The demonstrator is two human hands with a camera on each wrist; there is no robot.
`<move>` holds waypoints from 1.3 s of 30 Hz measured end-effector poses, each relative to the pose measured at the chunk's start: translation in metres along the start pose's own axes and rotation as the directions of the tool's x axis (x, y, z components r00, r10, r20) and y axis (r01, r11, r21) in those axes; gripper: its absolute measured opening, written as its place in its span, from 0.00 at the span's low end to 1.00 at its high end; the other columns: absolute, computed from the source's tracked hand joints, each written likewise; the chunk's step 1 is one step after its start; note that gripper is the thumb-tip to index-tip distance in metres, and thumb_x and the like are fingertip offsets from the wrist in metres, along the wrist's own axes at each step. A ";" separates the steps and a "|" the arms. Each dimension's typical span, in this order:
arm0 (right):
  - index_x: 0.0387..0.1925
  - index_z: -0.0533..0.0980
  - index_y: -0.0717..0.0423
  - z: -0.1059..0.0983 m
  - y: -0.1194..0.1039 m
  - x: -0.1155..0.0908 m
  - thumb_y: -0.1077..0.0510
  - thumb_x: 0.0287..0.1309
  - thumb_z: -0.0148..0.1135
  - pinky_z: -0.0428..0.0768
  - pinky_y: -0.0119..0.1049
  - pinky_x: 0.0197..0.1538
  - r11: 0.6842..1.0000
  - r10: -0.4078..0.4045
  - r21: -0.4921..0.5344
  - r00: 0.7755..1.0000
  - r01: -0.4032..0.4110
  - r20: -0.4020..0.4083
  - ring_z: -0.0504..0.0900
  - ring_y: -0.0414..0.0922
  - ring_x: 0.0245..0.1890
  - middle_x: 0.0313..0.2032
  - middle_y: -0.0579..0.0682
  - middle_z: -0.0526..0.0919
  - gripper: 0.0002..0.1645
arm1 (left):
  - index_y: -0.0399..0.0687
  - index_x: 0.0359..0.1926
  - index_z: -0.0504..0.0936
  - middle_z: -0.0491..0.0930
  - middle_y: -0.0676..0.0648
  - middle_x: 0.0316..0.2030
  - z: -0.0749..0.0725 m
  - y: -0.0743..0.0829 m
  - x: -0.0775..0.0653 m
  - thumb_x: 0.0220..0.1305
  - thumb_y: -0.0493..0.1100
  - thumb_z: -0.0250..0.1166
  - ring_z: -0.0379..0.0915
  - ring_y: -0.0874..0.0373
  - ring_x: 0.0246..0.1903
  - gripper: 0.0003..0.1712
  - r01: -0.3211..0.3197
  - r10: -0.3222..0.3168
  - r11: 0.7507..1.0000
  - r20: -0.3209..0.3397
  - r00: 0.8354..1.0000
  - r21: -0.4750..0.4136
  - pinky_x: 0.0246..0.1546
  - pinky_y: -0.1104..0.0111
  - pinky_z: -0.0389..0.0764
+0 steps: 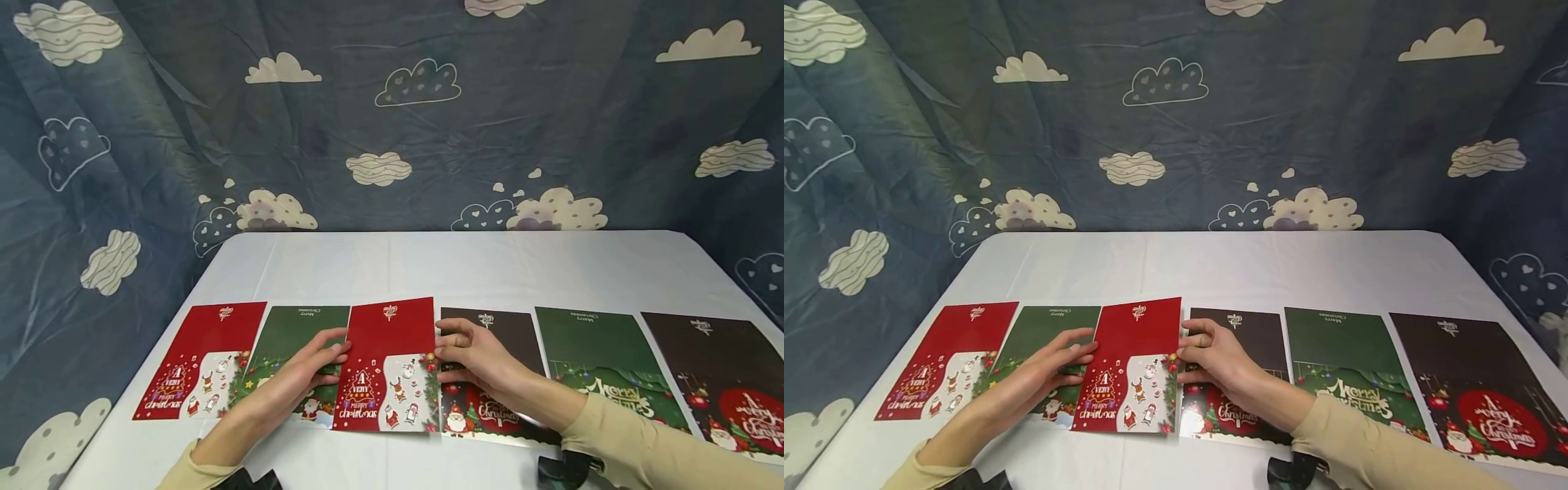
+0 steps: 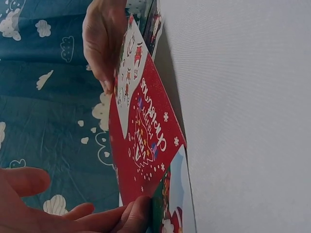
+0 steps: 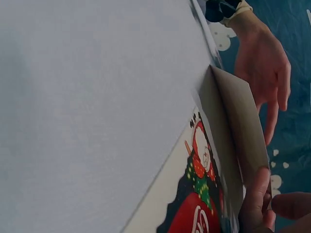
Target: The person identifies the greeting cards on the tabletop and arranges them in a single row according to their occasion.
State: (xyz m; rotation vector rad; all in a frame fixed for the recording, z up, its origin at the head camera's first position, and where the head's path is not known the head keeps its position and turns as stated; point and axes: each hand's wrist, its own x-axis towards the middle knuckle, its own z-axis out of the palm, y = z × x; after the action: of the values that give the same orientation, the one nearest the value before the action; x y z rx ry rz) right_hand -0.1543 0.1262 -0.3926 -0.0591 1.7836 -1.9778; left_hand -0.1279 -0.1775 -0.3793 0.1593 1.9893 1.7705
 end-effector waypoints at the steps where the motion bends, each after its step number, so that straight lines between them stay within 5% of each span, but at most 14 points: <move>1: 0.68 0.58 0.66 0.000 0.000 0.001 0.68 0.65 0.57 0.84 0.46 0.43 1.000 0.001 -0.006 1.000 -0.001 0.005 0.80 0.49 0.43 0.48 0.61 0.76 0.33 | 0.47 0.74 0.55 0.57 0.39 0.72 0.000 0.000 0.000 0.76 0.55 0.49 0.56 0.46 0.67 0.33 0.003 -0.003 1.000 -0.001 1.000 -0.001 0.61 0.58 0.68; 10: 0.69 0.58 0.68 0.000 -0.005 0.004 0.67 0.65 0.55 0.85 0.44 0.41 0.999 0.007 -0.032 0.999 -0.005 0.054 0.79 0.50 0.41 0.43 0.62 0.75 0.33 | 0.48 0.75 0.52 0.59 0.38 0.71 0.000 0.001 -0.001 0.77 0.53 0.48 0.56 0.46 0.67 0.32 0.016 -0.016 1.000 -0.022 1.000 -0.007 0.62 0.57 0.68; 22: 0.69 0.58 0.68 -0.004 -0.005 0.003 0.66 0.66 0.55 0.85 0.44 0.41 1.000 0.000 -0.019 0.996 0.002 0.092 0.79 0.52 0.46 0.51 0.64 0.74 0.32 | 0.44 0.74 0.56 0.58 0.39 0.72 0.004 -0.001 0.001 0.77 0.48 0.49 0.54 0.44 0.69 0.30 -0.002 0.003 1.000 -0.061 0.998 0.016 0.64 0.53 0.64; 31: 0.67 0.62 0.68 -0.006 -0.005 0.005 0.67 0.67 0.54 0.84 0.47 0.44 0.999 -0.035 -0.008 0.993 0.036 0.114 0.80 0.51 0.48 0.50 0.63 0.76 0.28 | 0.42 0.75 0.53 0.58 0.42 0.71 0.004 0.007 -0.004 0.77 0.55 0.47 0.56 0.46 0.67 0.35 0.002 -0.011 0.996 -0.101 0.995 -0.084 0.68 0.53 0.60; 39: 0.68 0.62 0.67 -0.004 -0.008 0.009 0.68 0.64 0.58 0.84 0.47 0.41 0.991 -0.094 -0.099 0.995 0.095 0.012 0.79 0.51 0.44 0.43 0.60 0.73 0.32 | 0.40 0.76 0.45 0.53 0.41 0.73 0.005 0.014 -0.004 0.78 0.52 0.46 0.54 0.44 0.69 0.36 -0.014 -0.013 0.978 -0.128 0.992 -0.210 0.69 0.51 0.56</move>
State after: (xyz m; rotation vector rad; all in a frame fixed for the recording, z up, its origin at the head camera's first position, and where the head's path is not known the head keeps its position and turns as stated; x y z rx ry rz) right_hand -0.1660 0.1266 -0.3879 -0.1860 1.9060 -1.9495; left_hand -0.1253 -0.1728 -0.3654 -0.0245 1.8697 2.0232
